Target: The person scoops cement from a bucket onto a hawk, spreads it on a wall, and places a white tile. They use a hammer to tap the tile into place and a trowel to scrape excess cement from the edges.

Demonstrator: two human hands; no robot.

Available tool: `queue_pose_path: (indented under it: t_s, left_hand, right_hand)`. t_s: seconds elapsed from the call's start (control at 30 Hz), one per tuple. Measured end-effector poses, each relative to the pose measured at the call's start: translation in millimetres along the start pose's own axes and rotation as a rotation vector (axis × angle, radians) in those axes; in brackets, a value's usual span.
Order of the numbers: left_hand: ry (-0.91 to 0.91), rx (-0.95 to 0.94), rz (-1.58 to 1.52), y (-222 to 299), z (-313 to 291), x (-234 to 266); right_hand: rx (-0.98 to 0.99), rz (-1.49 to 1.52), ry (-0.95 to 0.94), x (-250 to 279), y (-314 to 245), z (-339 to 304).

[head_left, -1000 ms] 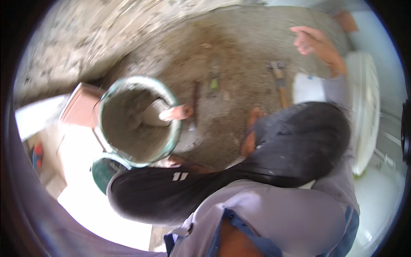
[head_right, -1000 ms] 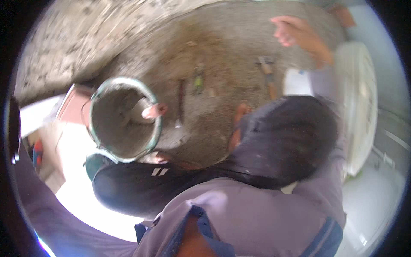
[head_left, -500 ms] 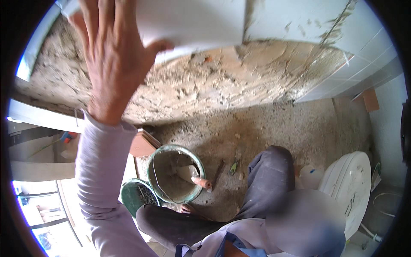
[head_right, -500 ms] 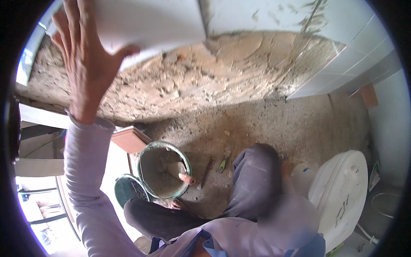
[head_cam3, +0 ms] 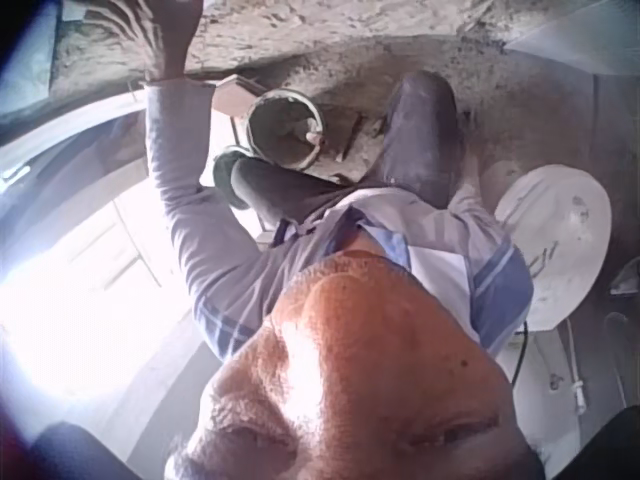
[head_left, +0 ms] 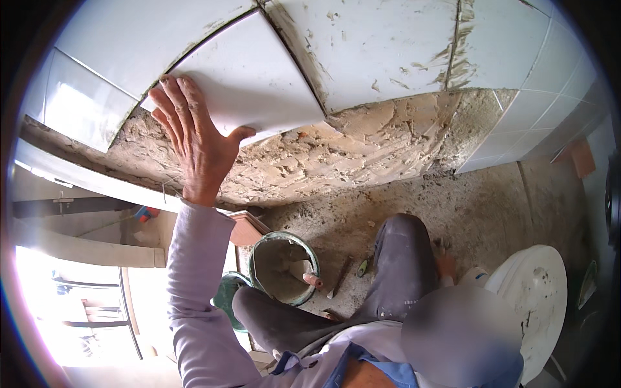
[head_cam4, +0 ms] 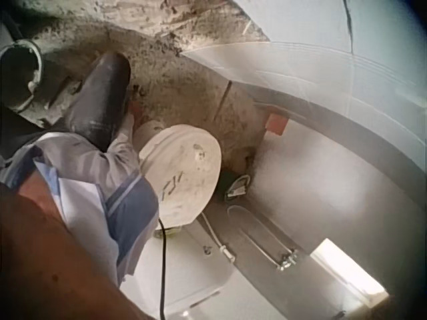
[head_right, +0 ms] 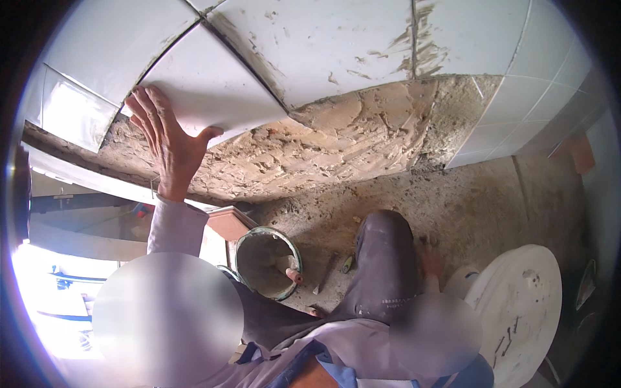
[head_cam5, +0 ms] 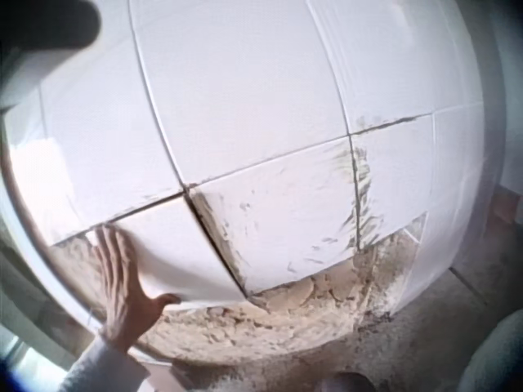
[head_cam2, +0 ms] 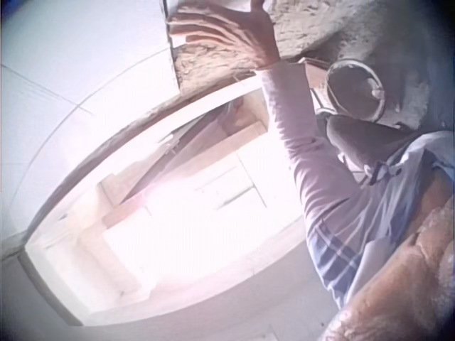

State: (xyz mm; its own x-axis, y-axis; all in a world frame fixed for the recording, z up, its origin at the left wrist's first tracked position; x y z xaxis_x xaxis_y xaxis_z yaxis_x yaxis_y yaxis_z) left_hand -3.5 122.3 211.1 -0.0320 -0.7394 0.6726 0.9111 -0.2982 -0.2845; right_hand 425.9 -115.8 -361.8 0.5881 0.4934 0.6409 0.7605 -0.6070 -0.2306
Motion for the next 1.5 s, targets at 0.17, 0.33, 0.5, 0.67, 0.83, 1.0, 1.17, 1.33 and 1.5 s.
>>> queue_pose_path:
  t_s: [0.17, 0.33, 0.5, 0.67, 0.83, 1.0, 1.17, 1.33, 1.5]
  left_hand:
    - [0.008, 0.008, -0.043, 2, -2, -4]
    - [0.133, -0.111, -0.125, -3, -12, -8]
    - [0.048, -0.082, -0.153, -4, -9, -12]
    - [0.050, -0.083, -0.181, -3, -10, -5]
    - [0.063, -0.097, -0.175, 3, -5, -14]
    - [0.072, -0.095, -0.137, -3, -5, -3]
    - [0.117, -0.084, -0.164, 0, -8, -7]
    - [0.136, -0.104, -0.160, 2, -8, -9]
    - [0.126, -0.102, -0.151, 5, -6, -7]
  right_hand:
    - [0.317, 0.512, 0.486, 125, -64, -53]
    - [0.707, 1.239, 0.514, 227, -149, -194]
    - [1.722, 1.263, 0.480, 291, -223, -344]
    - [1.672, 1.062, 0.959, 270, -260, -350]
    - [1.386, 1.464, 0.790, 246, -321, -219]
    - [1.328, 1.460, 0.990, 244, -365, -203]
    - [1.274, 1.640, 0.931, 255, -385, -187]
    - [1.119, 1.609, 0.926, 261, -394, -171]
    - [1.145, 1.673, 0.911, 261, -400, -160]
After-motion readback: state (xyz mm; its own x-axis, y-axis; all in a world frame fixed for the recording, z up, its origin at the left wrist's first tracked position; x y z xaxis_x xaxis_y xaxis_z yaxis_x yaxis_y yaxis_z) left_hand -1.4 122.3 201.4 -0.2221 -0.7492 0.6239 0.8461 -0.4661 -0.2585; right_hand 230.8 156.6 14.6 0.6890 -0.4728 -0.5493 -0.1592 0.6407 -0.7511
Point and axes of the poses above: each hand's wrist, its own z-axis towards the middle knuckle, its own x-axis out of the back of the hand, y = z × x, the point moved 8 cm from there along z, towards the middle knuckle, and after that the axes turned 8 degrees about -y, right-handed, at the moved point
